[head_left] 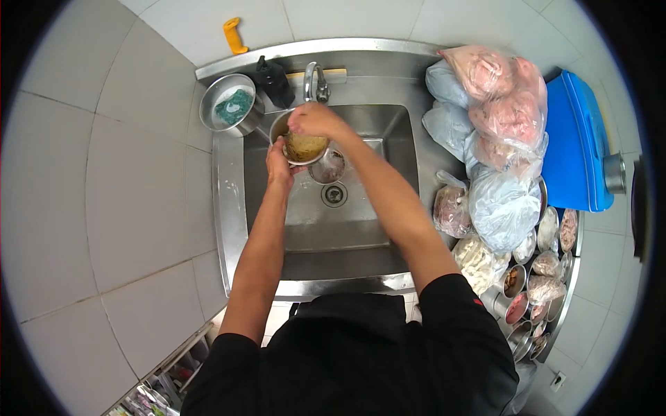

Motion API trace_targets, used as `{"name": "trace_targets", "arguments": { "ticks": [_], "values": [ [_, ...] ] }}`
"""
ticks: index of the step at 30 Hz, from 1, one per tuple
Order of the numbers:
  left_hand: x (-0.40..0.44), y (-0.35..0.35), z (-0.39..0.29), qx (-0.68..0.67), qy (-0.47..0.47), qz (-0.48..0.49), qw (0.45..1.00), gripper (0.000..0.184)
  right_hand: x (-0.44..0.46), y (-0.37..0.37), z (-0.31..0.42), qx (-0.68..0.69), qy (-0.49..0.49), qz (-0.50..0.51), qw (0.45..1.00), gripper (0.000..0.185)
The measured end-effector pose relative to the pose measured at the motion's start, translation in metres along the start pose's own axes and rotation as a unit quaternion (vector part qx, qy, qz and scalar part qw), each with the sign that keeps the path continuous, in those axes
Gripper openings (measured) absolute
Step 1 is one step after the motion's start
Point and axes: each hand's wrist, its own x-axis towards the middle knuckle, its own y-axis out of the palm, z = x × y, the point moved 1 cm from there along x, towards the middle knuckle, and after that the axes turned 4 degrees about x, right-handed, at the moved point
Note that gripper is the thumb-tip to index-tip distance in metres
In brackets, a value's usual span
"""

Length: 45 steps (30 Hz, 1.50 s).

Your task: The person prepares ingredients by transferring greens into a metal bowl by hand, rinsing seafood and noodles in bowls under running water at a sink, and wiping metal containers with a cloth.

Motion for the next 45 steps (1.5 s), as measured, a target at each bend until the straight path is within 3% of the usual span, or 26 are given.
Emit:
{"name": "trace_targets", "arguments": {
  "ticks": [1,3,4,6,8,12,14,15,17,18,20,21,23,25,27,29,31,32,34,35,36,37,39,40,42,45],
  "values": [
    [-0.006,0.000,-0.003,0.000,-0.006,-0.011,1.000,0.047,-0.004,-0.007,0.012,0.001,-0.002,0.004,1.000,0.013],
    [-0.017,0.000,-0.008,-0.011,-0.012,-0.028,0.999,0.047,-0.014,-0.029,0.043,-0.205,0.078,-0.180,0.959,0.012],
    [-0.024,-0.002,-0.008,0.013,-0.024,0.004,1.000,0.047,-0.014,-0.037,0.030,-0.206,0.075,-0.172,0.960,0.012],
    [-0.046,0.000,-0.016,0.009,-0.014,0.017,1.000,0.045,-0.004,-0.052,-0.009,-0.421,-0.205,-0.190,0.863,0.017],
    [-0.074,0.002,-0.025,-0.021,0.011,-0.003,1.000,0.045,-0.014,-0.052,-0.024,-0.525,-0.076,-0.143,0.836,0.019],
    [-0.110,-0.024,-0.026,-0.092,0.055,-0.026,0.994,0.047,-0.066,-0.034,-0.066,-0.393,0.023,-0.119,0.912,0.063],
    [-0.144,-0.037,-0.025,-0.122,0.079,-0.045,0.988,0.053,-0.082,-0.014,-0.086,-0.331,-0.025,-0.181,0.926,0.083],
    [-0.158,-0.049,-0.020,-0.132,0.087,-0.061,0.986,0.053,-0.086,0.000,-0.093,-0.329,-0.039,-0.167,0.929,0.083],
    [-0.188,-0.075,0.002,-0.181,0.122,-0.072,0.973,0.056,-0.107,0.026,-0.102,-0.346,0.100,-0.310,0.880,0.074],
    [-0.204,-0.091,0.012,-0.186,0.176,-0.067,0.964,0.057,-0.117,0.041,-0.091,-0.347,0.088,-0.295,0.886,0.074],
    [-0.255,-0.113,0.022,-0.296,0.127,-0.110,0.940,0.059,-0.134,0.083,-0.051,-0.195,0.137,-0.119,0.964,0.061],
    [-0.273,-0.127,0.034,-0.337,0.112,-0.134,0.925,0.059,-0.143,0.105,-0.018,-0.198,0.120,-0.099,0.968,0.061],
    [-0.306,-0.162,0.074,-0.193,0.109,-0.236,0.946,0.058,-0.165,0.155,0.041,-0.185,0.069,-0.039,0.980,0.052],
    [-0.345,-0.206,0.126,-0.144,0.192,-0.272,0.932,0.059,-0.185,0.208,0.074,-0.177,-0.017,-0.028,0.984,0.044],
    [-0.422,-0.225,0.149,-0.287,0.123,-0.288,0.905,0.054,-0.228,0.259,0.156,-0.037,-0.124,0.014,0.991,0.034],
    [-0.481,-0.244,0.191,-0.336,0.155,-0.369,0.853,0.051,-0.283,0.326,0.212,0.014,-0.213,0.081,0.974,0.025],
    [-0.525,-0.278,0.267,-0.227,0.244,-0.491,0.805,0.049,-0.348,0.401,0.243,-0.025,-0.296,0.230,0.927,0.024],
    [-0.563,-0.283,0.287,-0.171,0.230,-0.542,0.790,0.053,-0.391,0.438,0.264,-0.069,-0.222,0.320,0.918,0.020],
    [-0.633,-0.287,0.326,-0.021,0.235,-0.717,0.656,0.054,-0.467,0.520,0.262,-0.147,-0.317,0.390,0.852,0.027],
    [-0.676,-0.282,0.342,-0.050,0.181,-0.726,0.662,0.053,-0.505,0.562,0.254,-0.140,-0.369,0.408,0.823,0.030],
    [-0.708,-0.284,0.367,-0.090,0.193,-0.747,0.630,0.053,-0.541,0.600,0.257,-0.204,-0.327,0.507,0.771,0.035],
    [-0.750,-0.278,0.384,-0.165,0.142,-0.716,0.664,0.052,-0.581,0.630,0.258,-0.277,-0.283,0.587,0.706,0.041],
    [-0.811,-0.274,0.434,-0.234,0.107,-0.735,0.627,0.050,-0.662,0.661,0.279,-0.265,-0.279,0.628,0.676,0.045],
    [-0.831,-0.272,0.461,-0.243,0.107,-0.752,0.603,0.050,-0.697,0.665,0.286,-0.189,-0.362,0.621,0.669,0.043],
    [-0.878,-0.269,0.517,-0.260,0.123,-0.855,0.431,0.053,-0.763,0.681,0.304,-0.035,-0.460,0.626,0.629,0.042],
    [-0.956,-0.251,0.578,-0.385,0.175,-0.832,0.359,0.053,-0.855,0.711,0.338,0.075,-0.443,0.700,0.555,0.042]
  ]
}}
